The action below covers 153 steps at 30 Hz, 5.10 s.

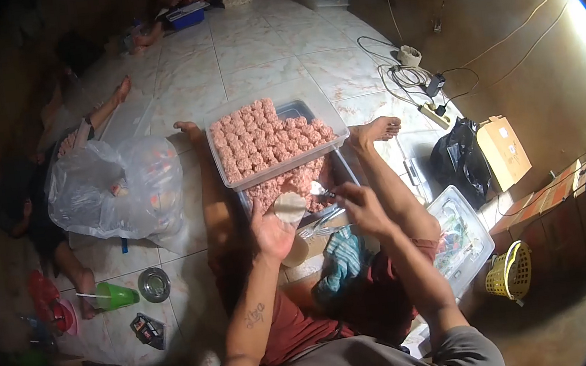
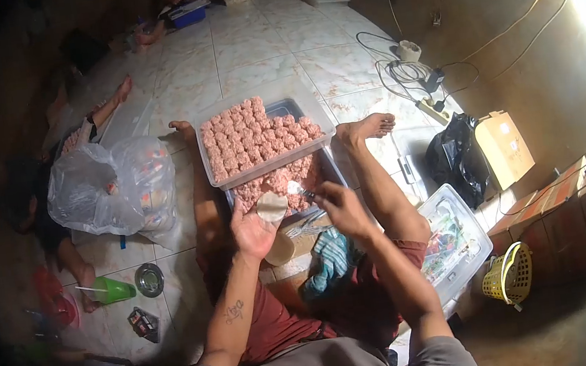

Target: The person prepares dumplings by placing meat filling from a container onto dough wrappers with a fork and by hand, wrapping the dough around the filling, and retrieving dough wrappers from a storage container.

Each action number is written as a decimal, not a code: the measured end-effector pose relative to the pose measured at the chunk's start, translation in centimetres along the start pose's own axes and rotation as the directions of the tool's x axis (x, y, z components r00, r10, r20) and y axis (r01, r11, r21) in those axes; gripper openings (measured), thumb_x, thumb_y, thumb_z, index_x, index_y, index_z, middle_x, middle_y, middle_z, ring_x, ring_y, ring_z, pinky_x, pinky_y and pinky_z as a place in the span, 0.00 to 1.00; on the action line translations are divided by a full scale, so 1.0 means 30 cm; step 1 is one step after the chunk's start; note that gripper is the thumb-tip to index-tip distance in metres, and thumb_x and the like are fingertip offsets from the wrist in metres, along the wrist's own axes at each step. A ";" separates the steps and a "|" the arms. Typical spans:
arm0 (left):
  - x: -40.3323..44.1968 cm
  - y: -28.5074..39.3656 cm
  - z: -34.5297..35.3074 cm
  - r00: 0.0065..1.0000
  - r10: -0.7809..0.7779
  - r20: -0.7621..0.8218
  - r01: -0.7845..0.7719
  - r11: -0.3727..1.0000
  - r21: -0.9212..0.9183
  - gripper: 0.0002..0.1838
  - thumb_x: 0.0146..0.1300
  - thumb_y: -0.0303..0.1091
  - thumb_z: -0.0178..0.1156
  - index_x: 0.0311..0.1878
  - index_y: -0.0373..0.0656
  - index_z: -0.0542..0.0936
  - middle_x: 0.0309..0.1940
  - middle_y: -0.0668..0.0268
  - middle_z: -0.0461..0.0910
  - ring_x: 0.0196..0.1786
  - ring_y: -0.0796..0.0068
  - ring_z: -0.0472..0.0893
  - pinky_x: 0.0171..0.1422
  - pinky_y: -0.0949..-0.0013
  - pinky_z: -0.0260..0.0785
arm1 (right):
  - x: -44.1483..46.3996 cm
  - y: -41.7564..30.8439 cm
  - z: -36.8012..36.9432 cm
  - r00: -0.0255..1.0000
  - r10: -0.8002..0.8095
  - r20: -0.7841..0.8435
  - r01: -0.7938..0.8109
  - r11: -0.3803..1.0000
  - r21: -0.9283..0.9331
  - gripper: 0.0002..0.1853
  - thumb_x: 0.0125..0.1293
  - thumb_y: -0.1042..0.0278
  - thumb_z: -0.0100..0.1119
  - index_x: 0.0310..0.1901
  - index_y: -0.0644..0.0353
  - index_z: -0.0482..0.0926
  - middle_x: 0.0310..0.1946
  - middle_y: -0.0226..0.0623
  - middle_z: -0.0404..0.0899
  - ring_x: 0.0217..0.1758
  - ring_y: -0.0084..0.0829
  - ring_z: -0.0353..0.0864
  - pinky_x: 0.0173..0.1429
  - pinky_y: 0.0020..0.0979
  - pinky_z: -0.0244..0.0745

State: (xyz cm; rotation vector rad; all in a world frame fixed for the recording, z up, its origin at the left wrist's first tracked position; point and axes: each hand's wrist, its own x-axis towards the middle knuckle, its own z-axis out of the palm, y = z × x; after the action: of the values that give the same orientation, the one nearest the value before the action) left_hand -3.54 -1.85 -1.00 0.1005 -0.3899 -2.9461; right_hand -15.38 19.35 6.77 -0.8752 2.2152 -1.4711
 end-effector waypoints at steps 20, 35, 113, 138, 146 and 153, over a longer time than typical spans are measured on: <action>-0.047 0.084 0.079 0.992 0.071 -0.108 -0.011 0.879 0.476 0.34 0.77 0.57 0.53 0.68 0.33 0.71 0.58 0.48 0.81 0.58 0.57 0.83 0.65 0.54 0.77 | -0.199 -0.107 0.081 0.967 -0.178 -0.184 0.160 0.981 -0.110 0.08 0.70 0.78 0.56 0.47 0.66 0.81 0.35 0.54 0.81 0.39 0.54 0.84 0.44 0.44 0.77; -0.114 0.033 0.114 0.999 0.013 -0.032 0.015 0.659 0.752 0.26 0.71 0.30 0.67 0.70 0.36 0.75 0.52 0.65 0.84 0.48 0.79 0.83 0.54 0.73 0.78 | -0.127 -0.008 0.172 0.892 -0.445 -0.082 0.384 0.841 -0.382 0.12 0.63 0.82 0.59 0.47 0.64 0.79 0.38 0.48 0.76 0.42 0.56 0.80 0.44 0.47 0.77; -0.159 0.030 0.085 0.992 -0.125 -0.034 0.129 0.975 0.180 0.61 0.65 0.83 0.41 0.81 0.34 0.55 0.79 0.43 0.59 0.76 0.48 0.69 0.77 0.42 0.65 | -0.188 -0.198 0.141 0.988 -0.111 -0.108 0.102 0.991 -0.089 0.10 0.69 0.80 0.59 0.50 0.64 0.83 0.41 0.49 0.84 0.45 0.47 0.86 0.50 0.40 0.79; -0.216 0.013 0.084 0.935 -0.355 -0.017 0.353 0.934 -0.061 0.58 0.67 0.82 0.37 0.82 0.40 0.53 0.57 0.38 0.81 0.43 0.50 0.88 0.52 0.48 0.82 | -0.094 0.071 0.232 0.973 -0.159 -0.165 0.089 0.926 -0.367 0.06 0.69 0.76 0.53 0.46 0.64 0.73 0.45 0.59 0.76 0.46 0.64 0.78 0.48 0.55 0.73; -0.249 -0.002 0.107 0.990 -0.095 -0.105 0.039 0.894 -0.446 0.50 0.74 0.68 0.45 0.79 0.28 0.55 0.78 0.39 0.59 0.81 0.40 0.58 0.85 0.37 0.48 | -0.206 0.214 0.146 0.961 -0.125 -0.248 0.000 0.893 -0.450 0.11 0.69 0.79 0.51 0.50 0.62 0.77 0.41 0.58 0.78 0.43 0.62 0.80 0.45 0.51 0.75; -0.213 -0.073 0.007 0.998 -0.050 -0.034 0.037 0.945 -0.325 0.46 0.75 0.68 0.44 0.74 0.30 0.66 0.72 0.44 0.70 0.74 0.46 0.70 0.80 0.39 0.58 | -0.322 -0.132 0.116 0.955 0.013 -0.296 -0.085 0.969 -0.233 0.08 0.66 0.82 0.58 0.46 0.65 0.79 0.38 0.54 0.80 0.40 0.55 0.81 0.44 0.44 0.77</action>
State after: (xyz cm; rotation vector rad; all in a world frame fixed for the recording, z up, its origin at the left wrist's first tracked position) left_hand 2.38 1.40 -1.08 0.1296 0.1077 -2.9981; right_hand -4.89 22.17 8.45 -0.7017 2.6601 -1.4016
